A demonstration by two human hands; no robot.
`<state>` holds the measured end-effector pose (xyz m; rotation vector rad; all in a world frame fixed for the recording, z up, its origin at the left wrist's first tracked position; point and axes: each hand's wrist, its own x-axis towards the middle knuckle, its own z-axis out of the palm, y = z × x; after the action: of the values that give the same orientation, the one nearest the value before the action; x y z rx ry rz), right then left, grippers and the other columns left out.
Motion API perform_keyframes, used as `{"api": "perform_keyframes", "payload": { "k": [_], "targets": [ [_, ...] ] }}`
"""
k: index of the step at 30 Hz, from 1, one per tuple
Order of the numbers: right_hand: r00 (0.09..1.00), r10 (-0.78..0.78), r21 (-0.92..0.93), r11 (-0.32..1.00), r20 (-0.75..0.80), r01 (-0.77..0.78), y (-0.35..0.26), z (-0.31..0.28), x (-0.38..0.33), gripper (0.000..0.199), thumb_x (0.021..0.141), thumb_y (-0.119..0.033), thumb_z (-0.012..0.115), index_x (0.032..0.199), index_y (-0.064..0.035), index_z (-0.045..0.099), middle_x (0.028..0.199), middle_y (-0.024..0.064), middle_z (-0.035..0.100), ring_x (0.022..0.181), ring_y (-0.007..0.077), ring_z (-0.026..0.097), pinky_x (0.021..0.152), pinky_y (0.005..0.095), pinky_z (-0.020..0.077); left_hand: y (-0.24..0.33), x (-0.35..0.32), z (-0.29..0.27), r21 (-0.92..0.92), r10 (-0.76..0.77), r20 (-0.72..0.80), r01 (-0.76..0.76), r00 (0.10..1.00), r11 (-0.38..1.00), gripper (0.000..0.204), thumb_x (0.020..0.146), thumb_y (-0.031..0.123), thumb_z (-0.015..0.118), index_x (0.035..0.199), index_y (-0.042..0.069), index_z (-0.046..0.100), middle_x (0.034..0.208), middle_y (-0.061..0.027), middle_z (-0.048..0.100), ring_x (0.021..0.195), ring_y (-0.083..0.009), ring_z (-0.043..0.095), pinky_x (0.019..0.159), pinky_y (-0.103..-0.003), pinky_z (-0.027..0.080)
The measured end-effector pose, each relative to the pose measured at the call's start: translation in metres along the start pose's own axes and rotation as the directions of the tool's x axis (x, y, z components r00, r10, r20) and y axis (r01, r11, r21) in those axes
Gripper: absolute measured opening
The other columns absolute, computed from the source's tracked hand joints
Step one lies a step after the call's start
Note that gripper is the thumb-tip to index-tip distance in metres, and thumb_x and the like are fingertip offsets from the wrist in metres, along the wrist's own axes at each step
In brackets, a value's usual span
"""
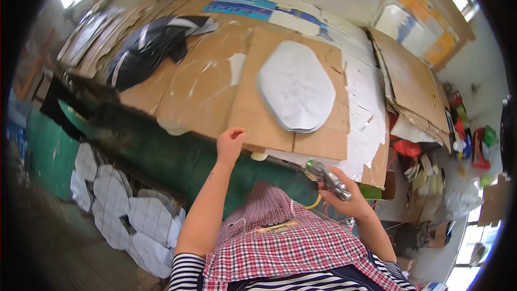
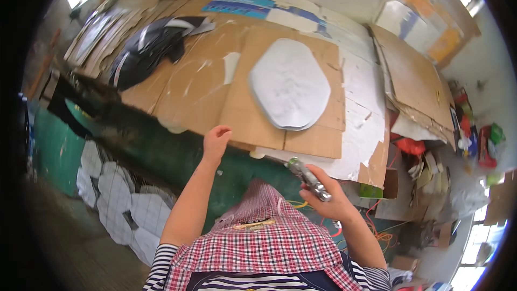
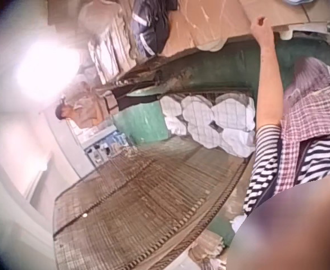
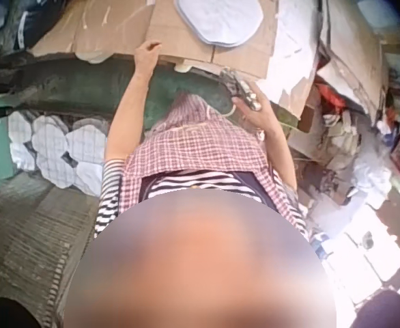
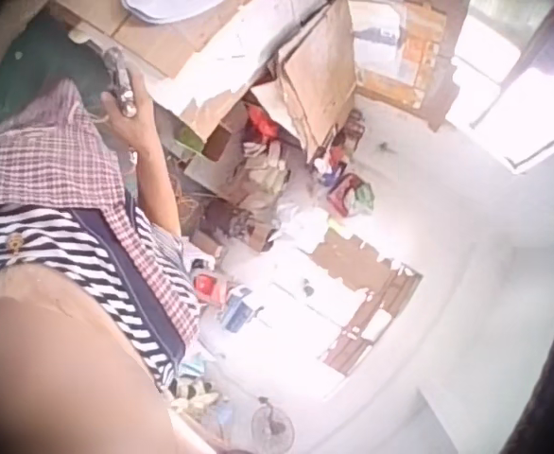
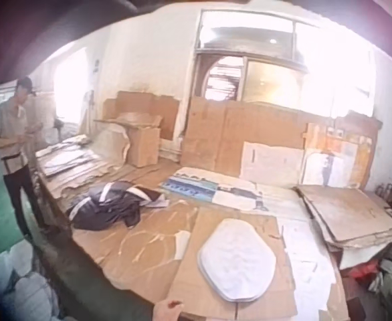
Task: Sorting and cleaning white fabric pads using a handheld air gun and placing them on a storage rack.
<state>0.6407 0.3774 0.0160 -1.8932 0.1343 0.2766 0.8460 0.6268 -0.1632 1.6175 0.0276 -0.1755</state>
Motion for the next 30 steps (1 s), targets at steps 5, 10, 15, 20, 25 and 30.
{"api": "perform_keyframes", "payload": {
  "k": [5,10,15,20,25,30],
  "targets": [
    [0.952,-0.004,0.226,0.971,-0.305,0.076,0.01,-0.046,-0.022,0.056,0.082,0.003,0.065,0.134,-0.0027,0.042,0.1,0.0036,0.06,0.093,0.0093,0.056,0.081,0.0246,0.0471,-0.003,0.055,0.089,0.485,-0.037,0.036,0.015,0.999,0.875,0.026,0.076,0.024,0.069,0.09,0.003,0.066,0.084,-0.0119,0.067,0.078,-0.0251,0.064,0.069,-0.036,0.05],
    [0.924,0.017,0.238,0.968,-0.381,0.081,0.037,-0.064,-0.027,0.058,0.082,0.003,0.066,0.134,-0.0019,0.041,0.1,0.0036,0.06,0.092,0.0094,0.056,0.081,0.0249,0.0469,-0.024,0.058,0.126,0.764,0.063,0.039,-0.07,0.997,0.641,0.029,0.077,0.031,0.069,0.085,0.003,0.063,0.085,-0.0132,0.064,0.085,-0.0316,0.063,0.072,-0.044,0.049],
    [0.946,0.069,0.235,0.972,-0.318,0.008,0.041,-0.066,-0.007,0.057,0.082,0.0,0.067,0.134,-0.0036,0.043,0.098,0.0035,0.061,0.09,0.0093,0.057,0.079,0.0242,0.0474,-0.014,0.054,0.115,0.681,-0.009,-0.04,0.034,0.999,0.731,0.018,0.083,0.02,0.06,0.084,0.003,0.061,0.089,-0.0163,0.062,0.083,-0.035,0.06,0.072,-0.044,0.048],
    [0.986,0.04,0.181,0.983,-0.161,-0.011,0.043,-0.06,0.017,0.056,0.082,-0.001,0.067,0.133,-0.0042,0.044,0.098,0.0037,0.061,0.09,0.0092,0.057,0.078,0.0239,0.0475,0.003,0.012,0.044,-0.046,-0.215,-0.163,0.211,0.963,0.977,0.011,0.082,0.008,0.055,0.089,0.001,0.058,0.093,-0.0134,0.063,0.085,-0.0292,0.062,0.074,-0.041,0.05],
    [0.994,0.059,0.129,0.989,0.095,-0.071,0.038,-0.05,0.046,0.055,0.082,-0.004,0.068,0.132,-0.0039,0.045,0.096,0.0026,0.06,0.088,0.0091,0.056,0.078,0.0251,0.0477,0.044,-0.112,-0.031,-0.815,-0.468,-0.063,0.225,0.882,0.533,0.037,0.076,0.0,0.052,0.113,-0.004,0.051,0.111,-0.0148,0.061,0.101,-0.0271,0.061,0.093,-0.039,0.048],
    [0.949,0.079,0.062,0.993,0.304,-0.102,0.056,0.01,0.044,0.05,0.083,-0.005,0.066,0.13,-0.0017,0.046,0.093,0.0018,0.058,0.087,0.0098,0.055,0.077,0.0254,0.0472,0.047,-0.26,-0.083,-0.957,-0.178,-0.112,-0.058,0.978,0.283,0.06,0.072,-0.005,0.05,0.131,-0.004,0.041,0.124,-0.018,0.056,0.112,-0.0268,0.058,0.1,-0.037,0.043]
  ]
}}
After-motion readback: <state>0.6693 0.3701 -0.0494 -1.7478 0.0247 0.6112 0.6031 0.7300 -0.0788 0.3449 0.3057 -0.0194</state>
